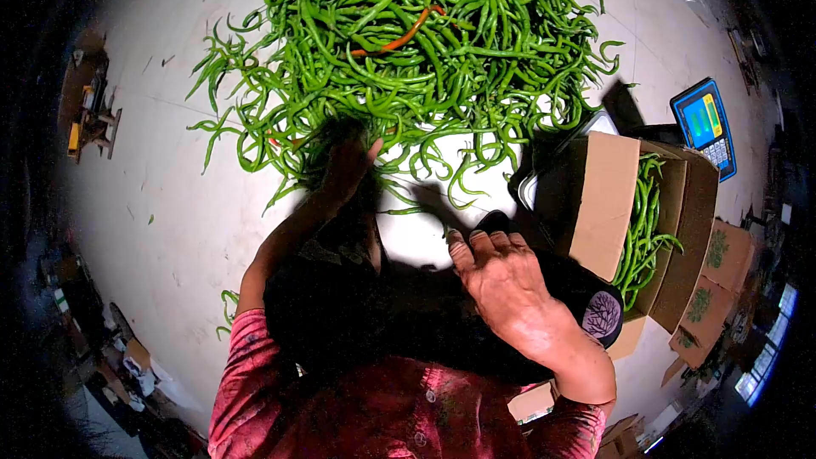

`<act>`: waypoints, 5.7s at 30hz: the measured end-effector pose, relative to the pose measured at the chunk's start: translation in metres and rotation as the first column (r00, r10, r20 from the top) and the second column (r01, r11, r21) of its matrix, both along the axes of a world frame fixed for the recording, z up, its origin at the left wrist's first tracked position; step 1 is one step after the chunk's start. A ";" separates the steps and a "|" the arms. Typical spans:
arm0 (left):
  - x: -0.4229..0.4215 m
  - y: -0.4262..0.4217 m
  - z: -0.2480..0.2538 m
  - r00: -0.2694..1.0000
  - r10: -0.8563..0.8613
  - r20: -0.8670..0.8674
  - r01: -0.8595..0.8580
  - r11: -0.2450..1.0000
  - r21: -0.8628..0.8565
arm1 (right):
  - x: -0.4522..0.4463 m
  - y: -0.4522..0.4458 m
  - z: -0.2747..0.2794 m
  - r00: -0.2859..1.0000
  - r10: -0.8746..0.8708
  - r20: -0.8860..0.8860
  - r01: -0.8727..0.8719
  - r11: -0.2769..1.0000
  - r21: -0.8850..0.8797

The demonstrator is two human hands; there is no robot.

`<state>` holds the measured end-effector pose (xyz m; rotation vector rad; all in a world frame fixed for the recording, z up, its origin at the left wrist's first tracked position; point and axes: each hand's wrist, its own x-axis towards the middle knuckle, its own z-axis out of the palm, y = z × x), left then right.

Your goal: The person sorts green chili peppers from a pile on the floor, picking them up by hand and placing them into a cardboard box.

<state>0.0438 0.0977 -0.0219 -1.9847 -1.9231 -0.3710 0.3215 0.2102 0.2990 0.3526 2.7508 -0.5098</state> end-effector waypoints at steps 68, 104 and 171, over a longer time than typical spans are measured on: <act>0.065 0.049 0.394 -0.708 -0.057 0.704 0.177 0.951 0.254 | 0.040 0.036 0.046 0.575 -0.773 -0.266 0.245 0.473 -0.846; 0.092 0.035 0.361 -0.900 -0.035 0.436 0.182 0.877 0.445 | 0.051 0.063 0.031 0.316 -0.944 -0.090 -0.523 -0.094 -0.847; 0.126 0.050 0.353 -0.729 0.102 0.677 0.345 0.909 0.235 | 0.020 -0.024 0.044 0.188 -0.537 -0.822 0.276 0.832 -0.481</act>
